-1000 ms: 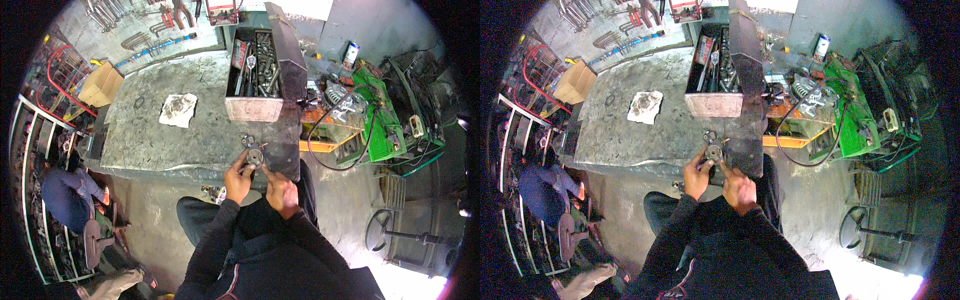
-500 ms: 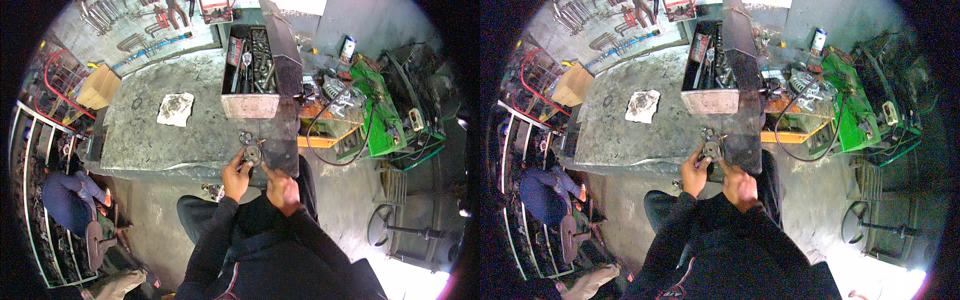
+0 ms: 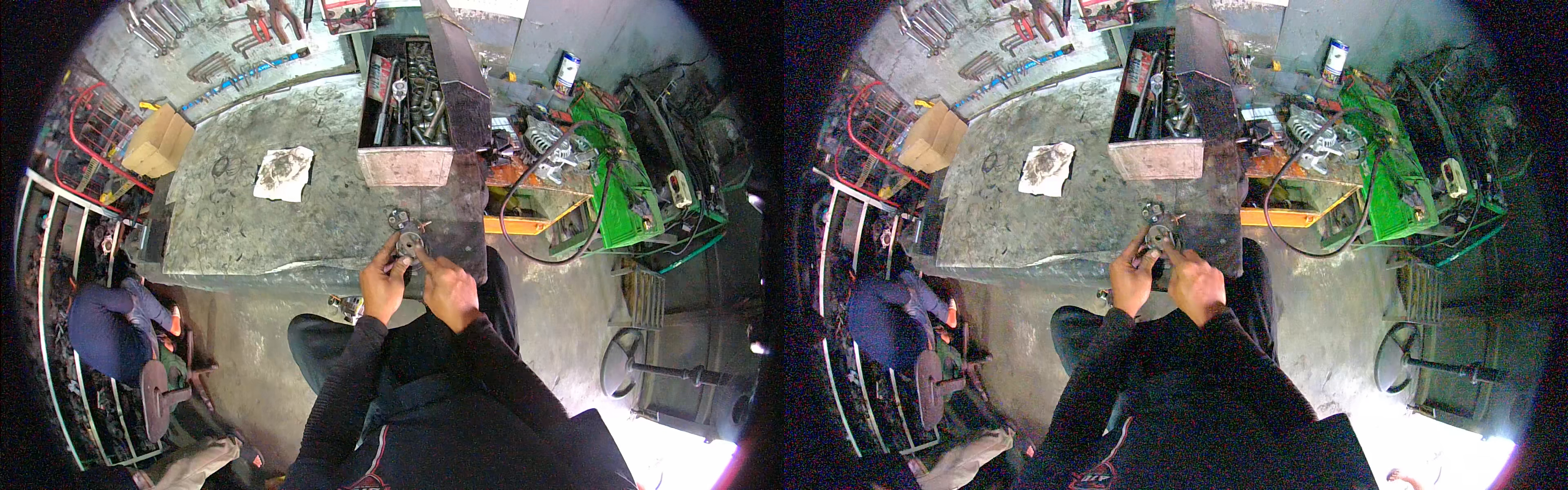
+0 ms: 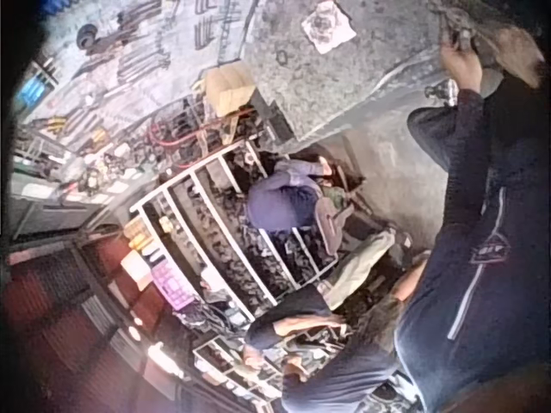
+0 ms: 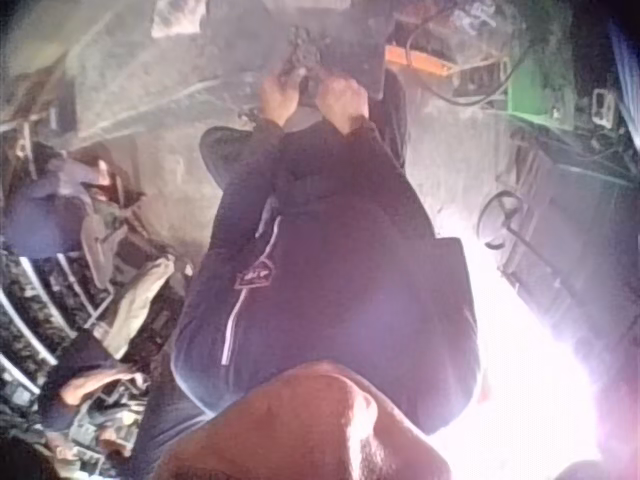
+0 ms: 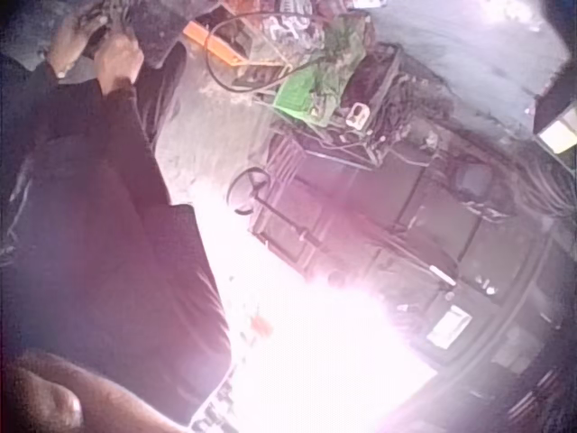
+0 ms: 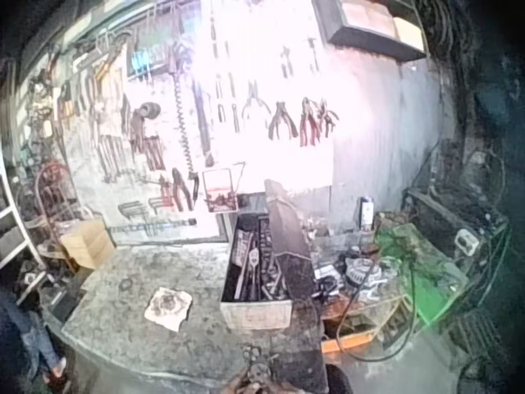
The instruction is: The person uses a small metal tool to scrape and clean the interior of a cylindrical mechanical part held in their left hand. They rotate the part to access different areas and continue scraping the inner surface throughout the clip.
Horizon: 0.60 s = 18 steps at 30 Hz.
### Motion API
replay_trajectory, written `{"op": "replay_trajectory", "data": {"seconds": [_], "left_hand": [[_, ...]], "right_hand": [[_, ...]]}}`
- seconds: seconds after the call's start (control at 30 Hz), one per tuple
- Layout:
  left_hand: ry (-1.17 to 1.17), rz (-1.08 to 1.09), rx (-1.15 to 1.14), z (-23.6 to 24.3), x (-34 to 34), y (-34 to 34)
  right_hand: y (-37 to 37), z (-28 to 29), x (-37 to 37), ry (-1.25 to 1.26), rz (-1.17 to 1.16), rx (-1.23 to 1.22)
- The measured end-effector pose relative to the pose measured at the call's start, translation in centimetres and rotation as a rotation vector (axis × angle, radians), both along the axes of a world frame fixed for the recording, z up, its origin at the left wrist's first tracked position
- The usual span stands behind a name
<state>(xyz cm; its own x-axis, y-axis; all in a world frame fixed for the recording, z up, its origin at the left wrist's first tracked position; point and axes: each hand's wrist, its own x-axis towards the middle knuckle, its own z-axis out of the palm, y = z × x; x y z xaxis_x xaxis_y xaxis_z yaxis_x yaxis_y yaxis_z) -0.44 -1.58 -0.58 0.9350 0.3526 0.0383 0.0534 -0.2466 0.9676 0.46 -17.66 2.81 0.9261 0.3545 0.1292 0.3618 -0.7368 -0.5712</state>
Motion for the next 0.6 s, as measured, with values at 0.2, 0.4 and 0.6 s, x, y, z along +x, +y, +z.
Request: {"op": "replay_trajectory", "data": {"seconds": [0.2, 0.4, 0.6], "left_hand": [[0.053, -0.004, 0.024, 1.6, 0.1, -0.2], [-0.096, -0.003, -0.026, -0.2, 0.2, 0.0], [0.031, 0.007, -0.08, 0.6, -0.1, -0.1]], "right_hand": [[0.4, 0.1, 0.5, -0.004, -0.023, 0.025], [-1.1, 0.9, -1.7, 0.011, -0.021, 0.025], [0.4, 0.5, 0.3, -0.003, 0.0, 0.01]]}}
